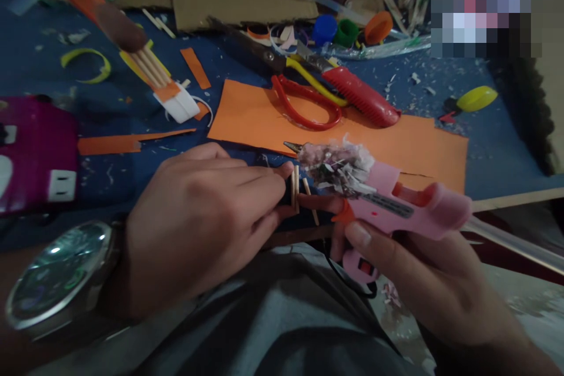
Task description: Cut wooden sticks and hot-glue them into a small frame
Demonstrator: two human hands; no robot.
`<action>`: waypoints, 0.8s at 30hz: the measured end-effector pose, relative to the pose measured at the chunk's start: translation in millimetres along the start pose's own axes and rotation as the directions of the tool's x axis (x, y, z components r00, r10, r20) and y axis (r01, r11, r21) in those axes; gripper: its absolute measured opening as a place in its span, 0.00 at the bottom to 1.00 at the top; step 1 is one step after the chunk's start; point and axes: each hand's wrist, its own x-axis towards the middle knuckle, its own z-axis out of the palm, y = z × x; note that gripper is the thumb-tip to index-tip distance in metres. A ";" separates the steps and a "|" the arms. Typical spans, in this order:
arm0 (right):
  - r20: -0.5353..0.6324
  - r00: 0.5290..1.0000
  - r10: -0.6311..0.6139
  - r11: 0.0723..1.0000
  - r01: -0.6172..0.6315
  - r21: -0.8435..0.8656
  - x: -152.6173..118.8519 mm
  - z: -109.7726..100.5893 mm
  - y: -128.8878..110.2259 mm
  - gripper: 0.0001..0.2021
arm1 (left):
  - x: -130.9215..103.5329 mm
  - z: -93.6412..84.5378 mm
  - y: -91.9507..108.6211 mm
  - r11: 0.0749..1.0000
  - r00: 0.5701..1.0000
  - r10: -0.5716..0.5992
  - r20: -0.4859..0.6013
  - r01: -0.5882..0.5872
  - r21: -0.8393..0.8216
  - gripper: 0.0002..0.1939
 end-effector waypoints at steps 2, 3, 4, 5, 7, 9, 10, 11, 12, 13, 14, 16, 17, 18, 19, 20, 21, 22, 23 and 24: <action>0.001 1.000 0.009 1.000 -0.009 -0.018 -1.2 0.5 -0.6 0.06 | -1.4 0.4 -1.4 1.000 1.000 -0.003 -0.006 0.003 0.003 0.16; -0.012 1.000 -0.004 1.000 0.003 -0.030 -1.4 0.8 -0.9 0.07 | -2.2 0.7 -2.2 1.000 1.000 -0.006 -0.007 0.006 0.001 0.15; -0.045 0.999 -0.019 0.999 0.018 -0.036 -1.5 1.1 -1.0 0.09 | -3.0 0.9 -3.0 1.000 1.000 -0.008 -0.008 0.008 -0.004 0.15; -0.078 0.996 -0.035 0.999 0.032 -0.043 -1.5 1.5 -0.9 0.10 | -3.8 1.0 -3.6 1.000 1.000 -0.007 -0.007 0.007 -0.010 0.14; -0.141 0.988 -0.067 0.996 0.059 -0.060 -1.4 2.0 0.2 0.10 | -5.0 0.9 -4.5 1.000 1.000 -0.004 -0.002 0.004 -0.013 0.14; -0.176 0.982 -0.066 0.997 0.058 -0.048 -2.1 1.7 2.2 0.09 | -5.6 0.4 -4.8 1.000 1.000 0.011 -0.009 -0.011 -0.005 0.13; -0.184 0.982 -0.050 0.999 0.047 -0.021 -3.0 1.0 3.6 0.10 | -5.6 0.2 -4.7 1.000 1.000 0.013 -0.014 -0.013 0.003 0.12; -0.189 0.982 -0.027 0.999 0.030 0.015 -4.4 -0.1 5.3 0.11 | -5.4 -0.1 -4.6 1.000 1.000 0.012 -0.019 -0.012 0.011 0.12; -0.190 0.982 -0.003 0.999 0.013 0.052 -6.1 -1.5 7.2 0.13 | -4.9 -0.2 -4.5 1.000 1.000 0.009 -0.022 -0.009 0.016 0.11; -0.185 0.983 0.017 0.996 -0.001 0.084 -8.2 -3.3 9.3 0.13 | -4.3 -0.2 -4.3 1.000 1.000 0.001 -0.021 0.000 0.022 0.11; -0.183 0.983 0.027 0.995 -0.008 0.104 -10.5 -5.2 11.3 0.12 | -3.6 -0.1 -4.1 1.000 1.000 -0.009 -0.017 0.009 0.025 0.10; -0.192 0.981 0.037 0.993 -0.015 0.114 -15.0 -8.8 14.5 0.11 | -2.3 0.5 -3.8 1.000 1.000 -0.018 -0.002 0.018 0.024 0.11; -0.194 0.980 0.044 0.992 -0.021 0.121 -16.8 -10.2 15.3 0.11 | -1.8 0.9 -3.7 1.000 1.000 -0.019 0.005 0.019 0.021 0.11; -0.187 0.981 0.057 0.990 -0.032 0.134 -18.0 -11.2 15.3 0.11 | -1.7 1.5 -3.7 1.000 1.000 -0.021 0.009 0.021 0.019 0.11; -0.170 0.983 0.073 0.988 -0.048 0.150 -18.4 -11.9 14.5 0.11 | -1.7 2.0 -3.7 1.000 1.000 -0.022 0.010 0.022 0.019 0.12; -0.138 0.987 0.085 0.985 -0.062 0.163 -18.0 -12.5 12.9 0.11 | -2.0 2.4 -3.8 1.000 1.000 -0.022 0.012 0.022 0.020 0.12; -0.096 0.992 0.087 0.984 -0.070 0.166 -17.0 -12.9 10.8 0.11 | -2.4 2.7 -4.0 0.999 1.000 -0.024 0.014 0.024 0.022 0.12; -0.053 0.995 0.080 0.985 -0.071 0.156 -15.4 -13.4 8.4 0.10 | -2.8 2.8 -4.2 0.999 1.000 -0.024 0.015 0.024 0.022 0.12; -0.017 0.998 0.066 0.989 -0.063 0.134 -13.5 -14.0 6.0 0.08 | -3.1 2.8 -4.3 0.999 1.000 -0.023 0.021 0.023 0.022 0.11; 0.010 0.999 0.053 0.993 -0.053 0.107 -11.5 -14.8 4.1 0.07 | -3.4 2.7 -4.5 1.000 0.999 -0.022 0.028 0.021 0.023 0.10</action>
